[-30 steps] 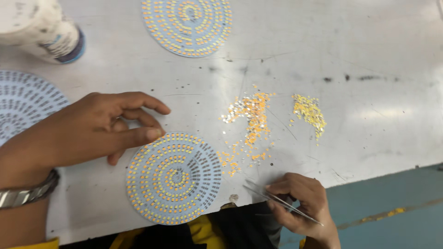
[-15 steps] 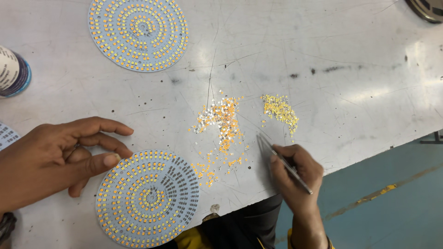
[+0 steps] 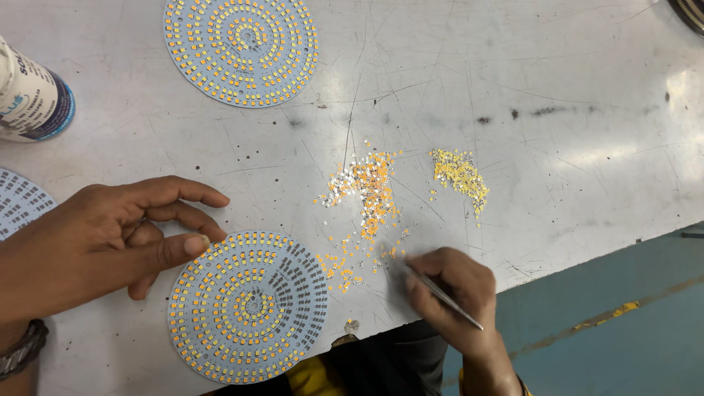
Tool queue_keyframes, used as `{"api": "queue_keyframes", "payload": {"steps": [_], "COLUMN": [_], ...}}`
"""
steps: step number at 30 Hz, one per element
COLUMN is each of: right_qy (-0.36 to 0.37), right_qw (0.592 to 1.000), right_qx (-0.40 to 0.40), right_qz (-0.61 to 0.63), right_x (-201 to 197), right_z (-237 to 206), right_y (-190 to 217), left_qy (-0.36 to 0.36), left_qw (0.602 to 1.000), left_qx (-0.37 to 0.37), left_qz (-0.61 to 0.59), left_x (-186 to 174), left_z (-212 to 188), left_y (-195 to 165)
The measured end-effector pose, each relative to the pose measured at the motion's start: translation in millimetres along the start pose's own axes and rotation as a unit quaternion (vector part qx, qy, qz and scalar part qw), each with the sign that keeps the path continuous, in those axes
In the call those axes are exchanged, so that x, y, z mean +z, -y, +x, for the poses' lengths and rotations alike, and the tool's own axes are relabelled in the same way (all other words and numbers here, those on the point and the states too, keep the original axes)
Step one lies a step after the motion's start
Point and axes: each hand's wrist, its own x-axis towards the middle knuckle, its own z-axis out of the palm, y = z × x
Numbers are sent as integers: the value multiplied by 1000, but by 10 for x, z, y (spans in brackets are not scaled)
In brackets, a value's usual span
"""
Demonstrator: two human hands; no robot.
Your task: The person uses tweezers to pick small yellow LED components from a pile on the table and places them one by one into empty slots on a circular LED board. The left hand stabilizes the board while the right hand performs the placement. The process is repeated continuously across the visible segment.
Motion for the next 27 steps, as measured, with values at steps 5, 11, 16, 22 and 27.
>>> {"api": "queue_keyframes", "payload": {"steps": [5,11,16,22,27], "right_qy": [2,81,-8,-15,2], "right_qw": [1000,984,1000,999,1000], "right_qx": [-25,-155,12,48,5], "right_qz": [15,24,-5,-3,0], "right_x": [-52,45,-18,-15,-24], "right_z": [-19,-93,-104,-84,-72], "right_y": [-2,65,32,-29,-13], "left_qy": [-5,-7,-14,-11,-11], "left_qw": [1000,999,1000,999,1000], "left_qx": [5,52,-7,-22,-9], "left_qz": [4,-14,3,22,15], "left_x": [-3,-7,2,1,2], "left_z": [-23,-43,-45,-33,-39], "left_y": [-9,-12,-67,-74,-69]}}
